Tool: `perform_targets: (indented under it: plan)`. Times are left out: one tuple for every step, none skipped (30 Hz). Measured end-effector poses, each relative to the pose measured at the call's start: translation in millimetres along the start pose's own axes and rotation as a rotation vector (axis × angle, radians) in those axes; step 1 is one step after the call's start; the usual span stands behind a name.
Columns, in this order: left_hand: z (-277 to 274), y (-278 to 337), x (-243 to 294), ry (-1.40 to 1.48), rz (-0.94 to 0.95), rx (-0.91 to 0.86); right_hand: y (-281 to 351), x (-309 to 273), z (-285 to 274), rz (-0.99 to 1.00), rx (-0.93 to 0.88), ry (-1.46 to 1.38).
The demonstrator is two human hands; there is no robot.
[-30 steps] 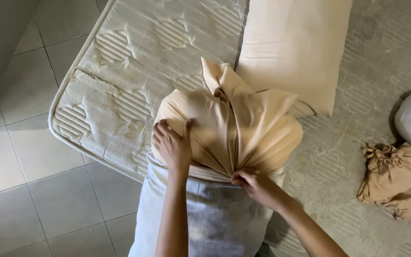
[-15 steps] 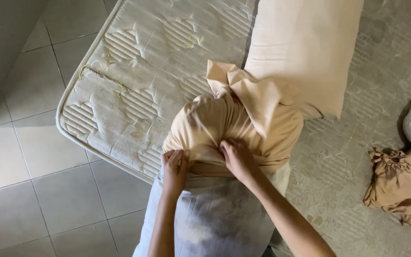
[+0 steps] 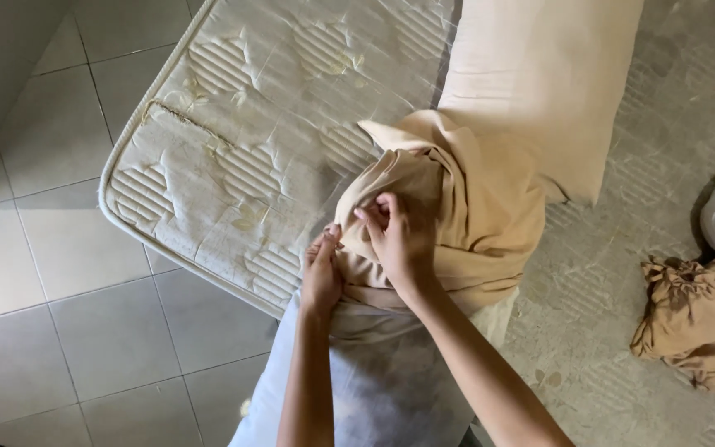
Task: The person places a pillow into a pillowcase on a bed. They pull the pillowcase over the pillow, tuck the edges, and smooth the fabric to fit the pillow.
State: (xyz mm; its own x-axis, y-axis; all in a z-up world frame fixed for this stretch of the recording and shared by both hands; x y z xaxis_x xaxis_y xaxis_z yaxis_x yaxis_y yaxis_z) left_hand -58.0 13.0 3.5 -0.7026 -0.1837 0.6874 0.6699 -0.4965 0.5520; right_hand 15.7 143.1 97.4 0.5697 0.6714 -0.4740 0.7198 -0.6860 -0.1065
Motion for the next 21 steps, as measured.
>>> perform_targets:
  plan:
    - [-12, -9, -18, 0.114, -0.046, -0.012, -9, -5, 12, 0.039, 0.0, 0.037]
    - [-24, -10, -33, 0.108, -0.041, -0.016, -4, -13, 23, 0.039, 0.007, 0.032]
    - [-35, -12, -50, 0.196, -0.044, -0.016, 1, -20, 36, 0.012, -0.066, -0.006]
    - [-46, -14, -68, 0.283, -0.048, -0.016, 6, -27, 50, -0.015, -0.139, -0.044]
    - [-52, -22, -86, 0.28, -0.061, -0.007, 15, -27, 47, -0.004, -0.152, -0.045]
    - [-53, -29, -101, 0.594, 0.011, -0.14, 25, -27, 44, 0.025, -0.152, -0.056]
    - [-55, -45, -108, 0.901, 0.092, -0.288, 27, -29, 44, 0.052, -0.138, -0.071]
    - [-22, -18, -77, 0.893, 0.085, -0.29, 27, -30, 39, 0.061, -0.134, -0.075]
    - [11, 7, -53, 0.639, -0.095, -0.131, 20, -27, 33, 0.084, -0.099, -0.089]
    - [36, 40, -25, 0.376, -0.264, 0.026, 13, -24, 27, 0.106, -0.063, -0.103]
    - [37, 38, -24, 0.376, -0.271, 0.03, 7, -14, 11, 0.111, -0.068, -0.1]
    - [40, 35, -19, 0.197, -0.204, -0.047, 1, -2, -10, 0.145, 0.081, 0.001]
    - [44, 30, -13, 0.02, -0.128, -0.124, -7, 9, -31, 0.169, 0.235, 0.101]
    - [42, 35, -5, 0.023, -0.128, -0.123, -9, 23, -38, 0.166, 0.233, 0.102]
    - [45, 36, 1, -0.033, -0.151, -0.149, -17, 45, -43, 0.286, 0.16, 0.072]
    - [48, 38, 6, -0.09, -0.173, -0.174, -24, 68, -49, 0.405, 0.086, 0.042]
    - [46, 35, 7, -0.085, -0.171, -0.179, -30, 87, -33, 0.402, 0.09, 0.047]
    - [46, 32, 11, -0.306, -0.041, -0.237, -37, 109, -15, 0.435, 0.058, -0.082]
    - [45, 31, 16, -0.533, 0.088, -0.292, -41, 129, 5, 0.472, 0.024, -0.215]
    - [43, 34, 15, -0.534, 0.088, -0.296, -41, 122, -6, 0.475, 0.028, -0.215]
    - [42, 32, 15, -0.554, 0.077, -0.307, -44, 115, -13, 0.512, -0.01, -0.303]
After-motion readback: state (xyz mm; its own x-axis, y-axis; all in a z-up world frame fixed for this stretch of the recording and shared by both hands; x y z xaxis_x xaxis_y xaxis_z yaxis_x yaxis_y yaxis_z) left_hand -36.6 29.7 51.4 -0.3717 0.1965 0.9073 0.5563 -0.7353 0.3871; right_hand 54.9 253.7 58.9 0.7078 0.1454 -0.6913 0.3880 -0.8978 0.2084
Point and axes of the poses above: each hand's wrist, its own y-axis away from the middle knuckle, its own z-axis out of the palm, x = y × z, the point moved 4 cm from there along -y, towards the middle knuckle, and after that the axes turned 5 degrees about -x, right-handed, at the moved point
